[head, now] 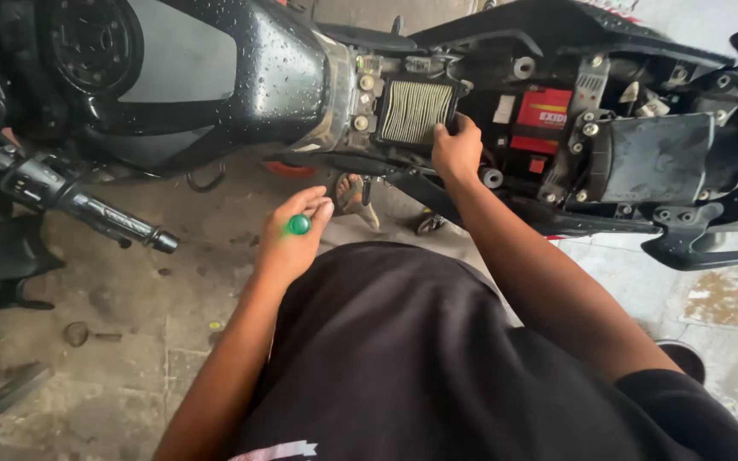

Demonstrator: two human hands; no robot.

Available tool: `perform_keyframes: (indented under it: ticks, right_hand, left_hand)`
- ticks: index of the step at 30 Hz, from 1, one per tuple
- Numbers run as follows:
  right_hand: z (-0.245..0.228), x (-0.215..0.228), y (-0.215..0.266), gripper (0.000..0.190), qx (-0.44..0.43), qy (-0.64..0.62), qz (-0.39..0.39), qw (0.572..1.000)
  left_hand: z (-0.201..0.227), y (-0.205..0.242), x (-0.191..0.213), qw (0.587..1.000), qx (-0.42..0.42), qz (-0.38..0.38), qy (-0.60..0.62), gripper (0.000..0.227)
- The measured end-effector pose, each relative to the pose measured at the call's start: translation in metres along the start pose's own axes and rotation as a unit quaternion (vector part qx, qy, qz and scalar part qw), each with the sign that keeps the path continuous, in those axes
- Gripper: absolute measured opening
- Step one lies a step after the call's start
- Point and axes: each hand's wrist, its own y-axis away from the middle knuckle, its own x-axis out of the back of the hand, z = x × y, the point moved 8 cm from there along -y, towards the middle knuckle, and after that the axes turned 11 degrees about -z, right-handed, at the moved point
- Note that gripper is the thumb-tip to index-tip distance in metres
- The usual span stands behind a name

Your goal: The person is performing maintenance on a motorcycle, specifically accessing and inspecting internal components near the battery and air filter area.

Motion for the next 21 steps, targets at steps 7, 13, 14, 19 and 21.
perform_keyframes:
  ticks: [7,13,14,19,21]
  right_hand:
    - [-0.009,0.020,0.021,0.044,-0.087,0.046,0.029,0.995]
    - [-0.014,0.037,0.025,0.043,-0.067,0.136,0.083,0.985]
    - [-0.015,0.034,0.022,0.040,-0.070,0.139,0.072,0.985]
    - [-0.016,0.013,0.007,0.034,-0.085,0.152,0.052,0.983]
    - [0.003,0.006,-0.005,0.034,-0.101,0.113,0.059,0.987]
  left_hand:
    - [0.011,0.002,0.003,1.000,-0.006,-0.017,-0.011,0.034]
    - [0.019,-0.015,0.002,0.999,-0.037,-0.034,-0.002,0.031]
    - [0.022,-0.018,0.000,0.998,-0.042,-0.047,-0.008,0.031]
    - [0.026,-0.042,-0.008,0.991,-0.109,-0.075,0.012,0.031]
    - [0.034,-0.051,-0.011,0.989,-0.118,-0.091,-0.005,0.031]
